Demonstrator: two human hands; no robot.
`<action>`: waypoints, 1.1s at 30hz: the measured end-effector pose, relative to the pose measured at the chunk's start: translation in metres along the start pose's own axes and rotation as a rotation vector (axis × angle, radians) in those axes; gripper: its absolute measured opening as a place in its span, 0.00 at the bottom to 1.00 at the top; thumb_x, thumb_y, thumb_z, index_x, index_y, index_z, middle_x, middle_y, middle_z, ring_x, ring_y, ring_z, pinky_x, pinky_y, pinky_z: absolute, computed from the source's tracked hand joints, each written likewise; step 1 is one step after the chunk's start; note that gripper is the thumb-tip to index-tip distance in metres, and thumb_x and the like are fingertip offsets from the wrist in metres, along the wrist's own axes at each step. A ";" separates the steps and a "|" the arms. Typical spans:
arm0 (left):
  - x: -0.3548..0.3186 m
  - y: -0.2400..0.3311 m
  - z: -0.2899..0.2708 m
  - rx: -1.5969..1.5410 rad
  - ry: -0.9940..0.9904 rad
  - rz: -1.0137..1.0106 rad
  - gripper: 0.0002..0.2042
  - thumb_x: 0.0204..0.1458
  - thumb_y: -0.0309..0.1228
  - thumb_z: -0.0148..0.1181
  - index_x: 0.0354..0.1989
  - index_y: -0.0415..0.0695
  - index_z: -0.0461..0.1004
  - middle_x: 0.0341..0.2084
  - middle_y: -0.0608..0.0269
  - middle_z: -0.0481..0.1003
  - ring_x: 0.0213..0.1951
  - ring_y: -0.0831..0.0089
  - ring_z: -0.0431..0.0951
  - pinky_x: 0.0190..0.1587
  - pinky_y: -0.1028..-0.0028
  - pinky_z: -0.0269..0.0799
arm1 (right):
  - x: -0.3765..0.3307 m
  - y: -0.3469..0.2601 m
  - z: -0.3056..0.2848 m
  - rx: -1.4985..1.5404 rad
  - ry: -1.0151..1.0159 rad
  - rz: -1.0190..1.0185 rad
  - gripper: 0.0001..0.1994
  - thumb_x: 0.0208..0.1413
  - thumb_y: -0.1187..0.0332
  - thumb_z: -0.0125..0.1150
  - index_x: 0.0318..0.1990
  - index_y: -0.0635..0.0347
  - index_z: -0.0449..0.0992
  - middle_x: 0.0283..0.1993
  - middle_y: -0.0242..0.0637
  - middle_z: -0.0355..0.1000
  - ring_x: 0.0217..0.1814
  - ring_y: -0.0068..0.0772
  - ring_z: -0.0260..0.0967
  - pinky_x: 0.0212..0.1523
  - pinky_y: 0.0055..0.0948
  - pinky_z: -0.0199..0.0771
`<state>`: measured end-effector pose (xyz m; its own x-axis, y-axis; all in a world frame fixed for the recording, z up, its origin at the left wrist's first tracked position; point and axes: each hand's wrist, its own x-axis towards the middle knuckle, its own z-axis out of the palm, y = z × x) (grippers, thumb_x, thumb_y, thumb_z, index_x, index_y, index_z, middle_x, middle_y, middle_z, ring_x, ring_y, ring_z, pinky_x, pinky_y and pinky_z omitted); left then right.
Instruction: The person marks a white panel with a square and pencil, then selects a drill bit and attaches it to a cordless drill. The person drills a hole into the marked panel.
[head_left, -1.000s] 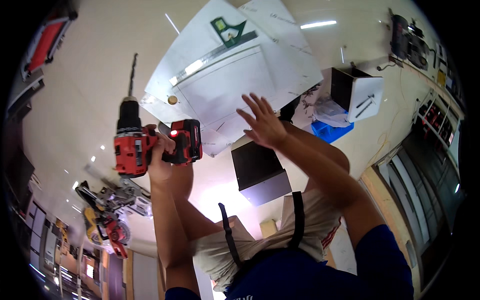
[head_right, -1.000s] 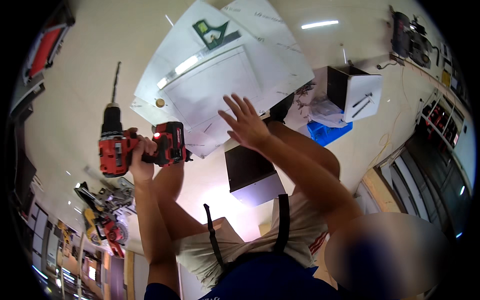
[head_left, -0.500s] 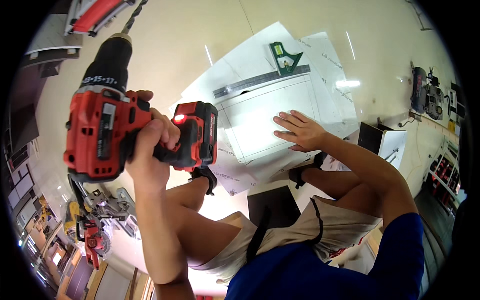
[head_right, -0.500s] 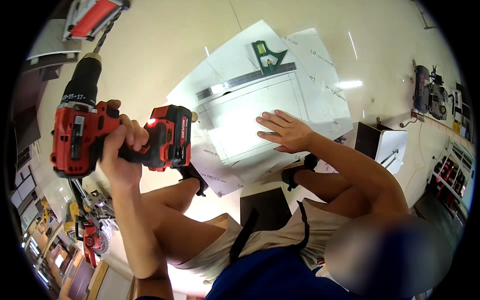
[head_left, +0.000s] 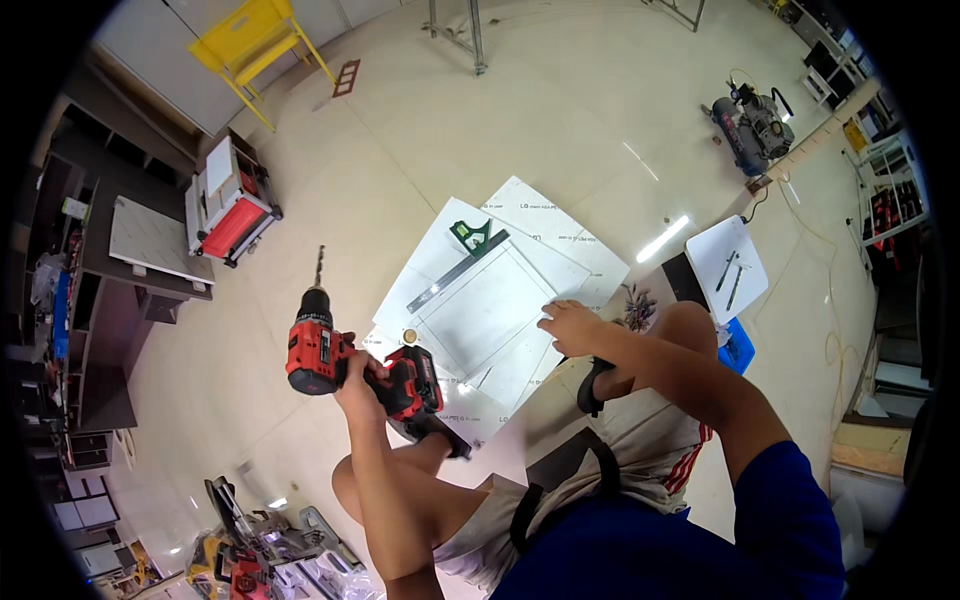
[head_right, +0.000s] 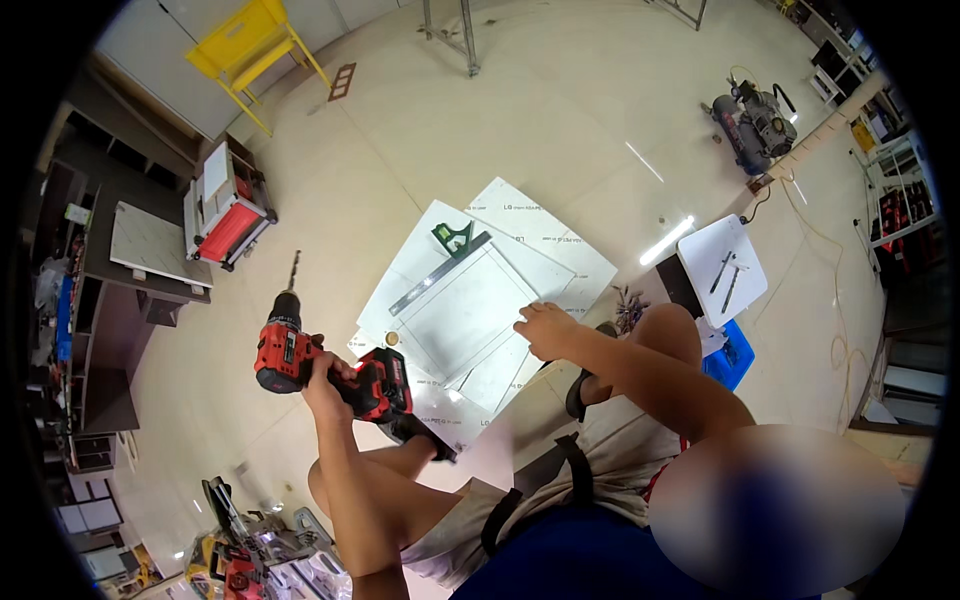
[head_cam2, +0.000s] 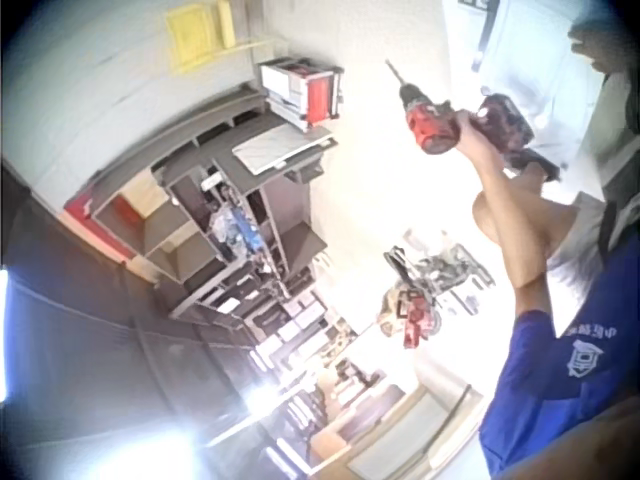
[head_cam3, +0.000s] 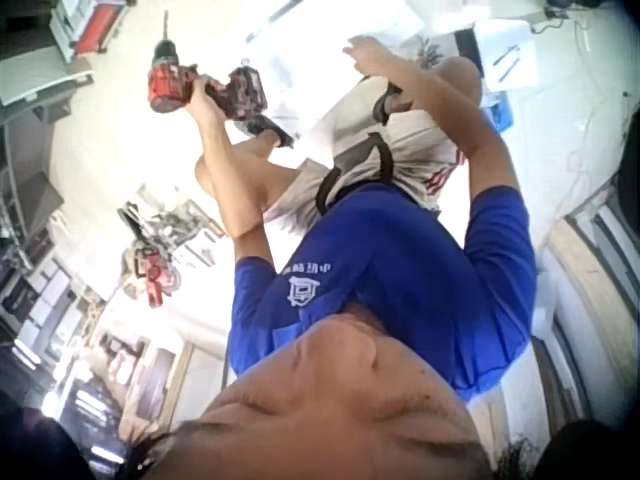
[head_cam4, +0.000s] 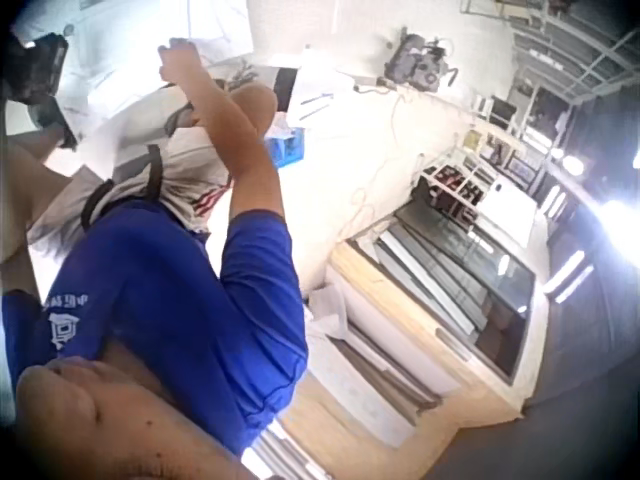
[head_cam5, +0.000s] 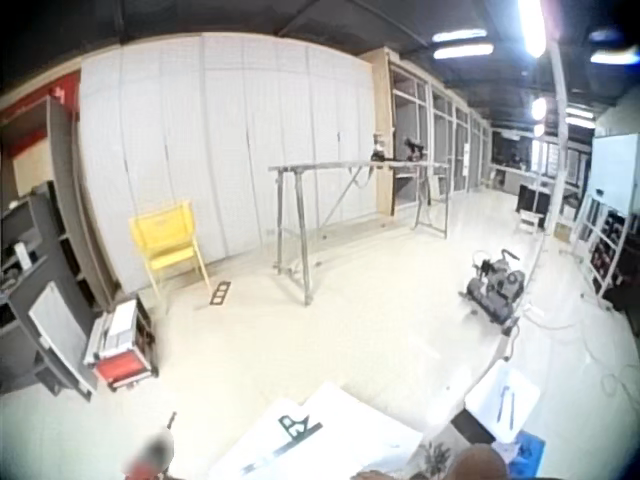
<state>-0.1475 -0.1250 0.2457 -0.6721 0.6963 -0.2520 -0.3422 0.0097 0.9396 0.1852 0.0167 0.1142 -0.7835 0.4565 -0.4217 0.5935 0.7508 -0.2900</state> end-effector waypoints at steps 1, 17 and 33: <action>-0.010 0.005 0.004 -0.059 -0.013 -0.050 0.19 0.50 0.24 0.54 0.51 0.36 0.65 0.16 0.65 0.64 0.16 0.75 0.66 0.21 0.75 0.65 | -0.004 -0.006 0.013 -0.001 0.010 -0.028 0.28 0.50 0.64 0.64 0.60 0.59 0.70 0.67 0.53 0.60 0.71 0.52 0.55 0.68 0.47 0.58; 0.001 0.008 -0.017 0.015 -0.021 -0.141 0.14 0.47 0.23 0.52 0.45 0.39 0.67 0.16 0.65 0.66 0.15 0.74 0.67 0.20 0.73 0.65 | 0.075 -0.056 0.091 0.139 0.102 0.511 0.59 0.39 0.44 0.76 0.75 0.45 0.41 0.78 0.58 0.23 0.76 0.78 0.22 0.65 0.71 0.54; -0.026 -0.008 -0.031 0.666 -0.517 -0.466 0.11 0.47 0.24 0.56 0.40 0.36 0.70 0.16 0.66 0.68 0.15 0.77 0.68 0.20 0.75 0.65 | 0.011 -0.006 -0.030 0.252 -0.051 0.028 0.27 0.53 0.58 0.63 0.60 0.61 0.69 0.54 0.51 0.72 0.58 0.52 0.67 0.58 0.44 0.68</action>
<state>-0.1479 -0.1656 0.2376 -0.1361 0.7482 -0.6494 0.0480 0.6597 0.7500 0.1679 0.0316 0.1368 -0.7594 0.4459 -0.4738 0.6473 0.5921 -0.4800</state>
